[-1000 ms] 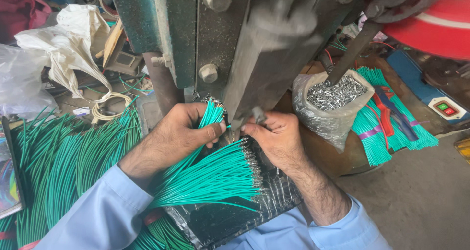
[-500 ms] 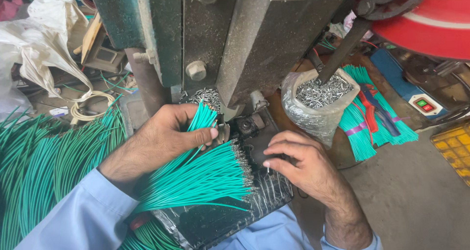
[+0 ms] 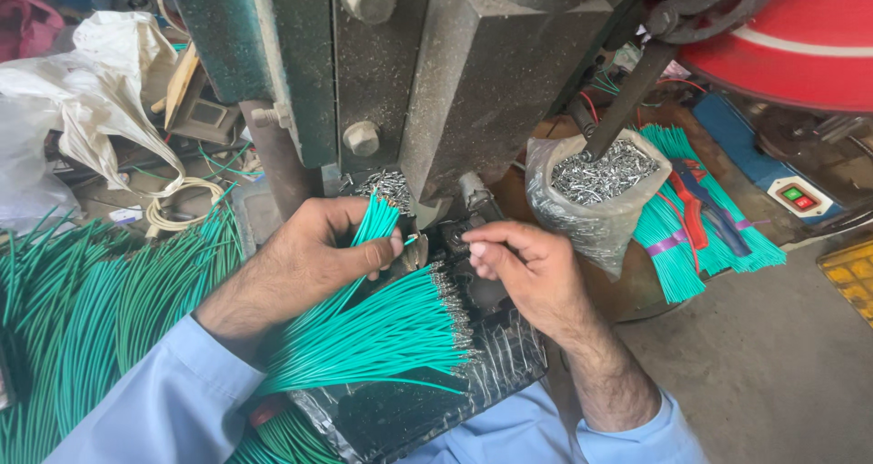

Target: The person repeatedly inserts the stripped end of a green wire into a crimping machine and presses a metal connector onto it. They then remove the finished wire and repeat the process with the next wire from a bundle.

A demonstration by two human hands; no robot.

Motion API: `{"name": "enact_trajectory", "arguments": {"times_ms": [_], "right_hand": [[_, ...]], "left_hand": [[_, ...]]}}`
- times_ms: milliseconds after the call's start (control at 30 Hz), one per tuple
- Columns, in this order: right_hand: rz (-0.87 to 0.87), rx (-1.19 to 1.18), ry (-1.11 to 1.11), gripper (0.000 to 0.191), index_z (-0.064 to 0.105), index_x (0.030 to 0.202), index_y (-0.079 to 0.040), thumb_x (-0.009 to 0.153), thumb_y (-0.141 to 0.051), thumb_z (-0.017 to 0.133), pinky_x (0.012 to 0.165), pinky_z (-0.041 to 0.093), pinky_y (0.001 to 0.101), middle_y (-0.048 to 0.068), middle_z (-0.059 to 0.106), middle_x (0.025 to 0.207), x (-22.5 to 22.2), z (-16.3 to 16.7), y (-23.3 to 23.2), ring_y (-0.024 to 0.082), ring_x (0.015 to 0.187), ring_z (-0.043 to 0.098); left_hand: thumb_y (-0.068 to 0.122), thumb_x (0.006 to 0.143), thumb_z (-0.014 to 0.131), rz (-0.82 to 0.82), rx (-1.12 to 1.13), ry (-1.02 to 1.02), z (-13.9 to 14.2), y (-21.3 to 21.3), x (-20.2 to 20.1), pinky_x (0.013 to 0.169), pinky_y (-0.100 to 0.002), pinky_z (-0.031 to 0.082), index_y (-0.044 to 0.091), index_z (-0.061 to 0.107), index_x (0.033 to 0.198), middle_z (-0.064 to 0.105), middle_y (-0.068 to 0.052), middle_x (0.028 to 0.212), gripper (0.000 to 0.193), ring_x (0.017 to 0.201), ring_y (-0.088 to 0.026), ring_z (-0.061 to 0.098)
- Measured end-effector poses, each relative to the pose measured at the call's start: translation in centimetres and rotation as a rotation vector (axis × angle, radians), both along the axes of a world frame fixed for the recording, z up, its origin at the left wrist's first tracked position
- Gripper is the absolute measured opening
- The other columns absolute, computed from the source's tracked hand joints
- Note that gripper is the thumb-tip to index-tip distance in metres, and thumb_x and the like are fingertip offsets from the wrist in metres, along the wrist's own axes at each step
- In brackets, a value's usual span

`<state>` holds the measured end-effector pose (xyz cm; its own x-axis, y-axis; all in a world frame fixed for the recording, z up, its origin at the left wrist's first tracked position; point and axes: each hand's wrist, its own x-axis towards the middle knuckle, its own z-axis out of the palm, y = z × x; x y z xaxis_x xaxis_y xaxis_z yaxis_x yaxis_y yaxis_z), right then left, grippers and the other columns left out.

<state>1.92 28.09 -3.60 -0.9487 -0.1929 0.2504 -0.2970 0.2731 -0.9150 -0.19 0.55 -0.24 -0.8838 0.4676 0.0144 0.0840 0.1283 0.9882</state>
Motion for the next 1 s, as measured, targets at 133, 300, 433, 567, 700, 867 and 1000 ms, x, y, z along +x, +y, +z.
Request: {"name": "enact_trajectory", "arguments": {"times_ms": [133,300,433,567,700,867,1000], "right_hand": [[0.127,-0.231,0.015,0.016,0.068,0.112,0.006,0.1,0.0,0.059,0.092,0.063,0.0307,0.012,0.077,0.104,-1.5,-0.4,-2.1,0.017,0.098,0.076],[0.133,-0.244,0.011,0.012,0.068,0.108,0.005,0.098,-0.001,0.064,0.087,0.062,0.03,0.01,0.077,0.101,-2.1,-0.5,-3.3,0.015,0.094,0.074],[0.108,-0.102,0.017,0.01,0.072,0.105,0.004,0.099,-0.004,0.069,0.081,0.057,0.0254,0.008,0.077,0.096,-2.5,-1.1,-3.4,0.009,0.089,0.068],[0.11,-0.091,0.023,0.012,0.072,0.106,0.002,0.098,-0.007,0.069,0.082,0.057,0.0235,0.004,0.077,0.096,-2.6,-1.3,-3.4,0.006,0.09,0.068],[0.098,-0.074,0.039,0.011,0.074,0.104,0.001,0.097,-0.006,0.07,0.082,0.057,0.0237,0.003,0.077,0.095,-2.6,-1.4,-3.3,0.006,0.09,0.068],[0.041,-0.034,0.095,0.009,0.076,0.1,0.002,0.095,-0.005,0.075,0.078,0.057,0.0242,0.004,0.076,0.092,-2.6,-1.4,-3.2,0.007,0.087,0.067],[0.049,-0.06,0.071,0.009,0.075,0.102,0.001,0.095,-0.004,0.073,0.079,0.058,0.0242,0.006,0.078,0.094,-2.3,-1.1,-3.5,0.007,0.088,0.069]], "left_hand": [[0.019,0.09,0.071,0.051,-0.033,0.031,0.1,0.0,0.0,0.06,-0.025,0.049,0.004,0.076,0.094,0.066,0.002,0.071,0.017,0.066,-0.005,0.058],[0.022,0.091,0.07,0.058,-0.069,0.045,0.1,0.0,-0.1,0.059,-0.025,0.049,0.003,0.076,0.092,0.066,0.002,0.07,0.02,0.065,-0.005,0.058],[0.023,0.091,0.07,0.051,-0.064,0.078,-0.1,0.1,-0.2,0.059,-0.026,0.05,0.003,0.076,0.093,0.066,0.002,0.07,0.021,0.065,-0.005,0.058],[0.023,0.091,0.07,0.058,-0.087,0.084,0.0,0.2,-0.4,0.06,-0.026,0.051,0.003,0.076,0.093,0.067,0.002,0.07,0.021,0.065,-0.006,0.059],[0.023,0.091,0.07,0.057,-0.091,0.084,0.0,0.1,-0.3,0.06,-0.026,0.051,0.003,0.076,0.092,0.067,0.002,0.07,0.021,0.065,-0.006,0.059],[0.023,0.091,0.07,0.062,-0.128,0.079,0.0,0.1,-0.4,0.06,-0.027,0.052,0.002,0.076,0.091,0.067,0.0,0.068,0.021,0.064,-0.006,0.06],[0.022,0.091,0.07,0.062,-0.108,0.07,0.2,0.2,-0.2,0.06,-0.027,0.051,0.003,0.076,0.094,0.067,0.0,0.068,0.021,0.064,-0.006,0.059]]}}
